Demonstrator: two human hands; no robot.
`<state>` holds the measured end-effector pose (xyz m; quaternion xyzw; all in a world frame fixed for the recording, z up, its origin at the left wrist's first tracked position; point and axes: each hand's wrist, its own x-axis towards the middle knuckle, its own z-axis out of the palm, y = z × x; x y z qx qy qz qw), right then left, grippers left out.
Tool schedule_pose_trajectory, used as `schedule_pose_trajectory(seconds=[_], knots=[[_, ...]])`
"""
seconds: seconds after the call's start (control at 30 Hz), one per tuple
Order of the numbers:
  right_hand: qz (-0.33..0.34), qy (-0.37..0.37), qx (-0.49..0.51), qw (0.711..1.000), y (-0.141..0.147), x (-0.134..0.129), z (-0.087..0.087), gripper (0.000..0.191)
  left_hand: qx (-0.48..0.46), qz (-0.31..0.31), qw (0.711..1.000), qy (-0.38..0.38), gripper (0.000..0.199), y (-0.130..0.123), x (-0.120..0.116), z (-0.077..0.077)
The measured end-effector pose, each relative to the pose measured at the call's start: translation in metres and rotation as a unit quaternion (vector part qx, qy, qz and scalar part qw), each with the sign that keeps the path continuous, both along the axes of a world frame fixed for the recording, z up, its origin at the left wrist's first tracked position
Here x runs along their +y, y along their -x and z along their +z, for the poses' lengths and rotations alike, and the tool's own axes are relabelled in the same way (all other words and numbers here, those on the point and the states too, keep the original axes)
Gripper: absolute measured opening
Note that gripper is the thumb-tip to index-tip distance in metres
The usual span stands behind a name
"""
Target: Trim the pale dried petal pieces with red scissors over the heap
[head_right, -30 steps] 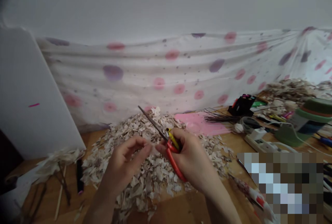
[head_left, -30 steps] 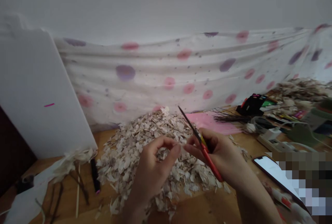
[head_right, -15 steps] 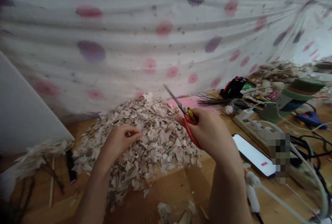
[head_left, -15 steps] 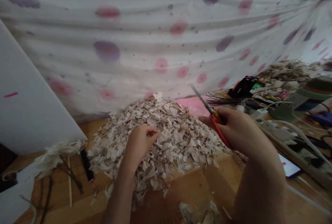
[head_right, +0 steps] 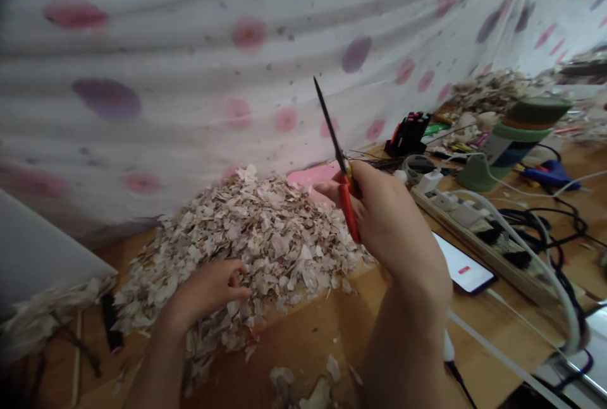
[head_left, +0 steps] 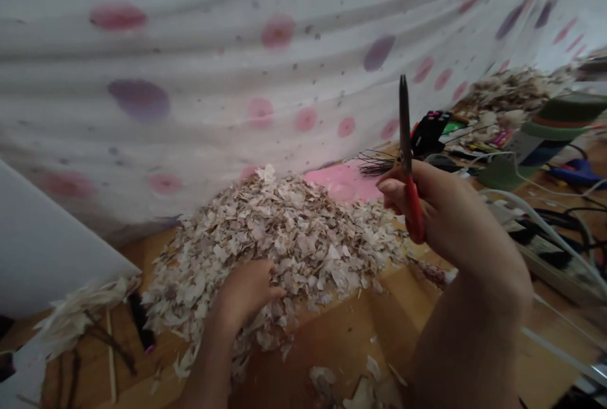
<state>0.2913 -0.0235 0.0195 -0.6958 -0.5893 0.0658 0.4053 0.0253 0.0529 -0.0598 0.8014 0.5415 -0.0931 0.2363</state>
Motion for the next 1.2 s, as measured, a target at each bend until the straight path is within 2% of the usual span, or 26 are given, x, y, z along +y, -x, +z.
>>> schedule_pose_trajectory(seconds=[0.1, 0.27, 0.4, 0.5, 0.67, 0.83, 1.0, 1.2], knots=[[0.029, 0.030, 0.023, 0.999, 0.000, -0.001, 0.000, 0.059, -0.030, -0.027, 0.999, -0.004, 0.023, -0.015, -0.006, -0.007], [0.032, 0.196, -0.101, 0.975, 0.000, -0.003, 0.006, 0.070, -0.125, -0.022, 0.990, -0.057, 0.019, -0.057, -0.005, -0.037], [0.010, 0.192, -0.126, 0.973, -0.003, -0.001, 0.007, 0.060, -0.177, -0.019, 0.981, -0.082, 0.013, -0.083, -0.003, -0.060], [0.009, 0.201, -0.129, 0.971, -0.007, -0.001, 0.006, 0.060, -0.211, 0.000, 0.975, -0.067, 0.022, -0.083, 0.003, -0.067], [-0.004, 0.199, -0.127, 0.972, -0.010, -0.005, 0.003, 0.069, -0.282, 0.040, 0.957, 0.053, 0.040, -0.063, 0.017, -0.063], [0.016, 0.207, -0.132, 0.969, -0.010, -0.004, 0.002, 0.069, -0.365, 0.062, 0.915, 0.163, 0.065, -0.053, 0.020, -0.056], [0.011, 0.225, -0.134, 0.965, -0.008, -0.004, 0.004, 0.062, -0.422, 0.095, 0.887, 0.161, 0.062, -0.053, 0.018, -0.048], [0.018, 0.207, -0.120, 0.971, -0.005, -0.005, 0.007, 0.063, -0.448, 0.117, 0.881, 0.097, 0.044, -0.047, 0.015, -0.033]])
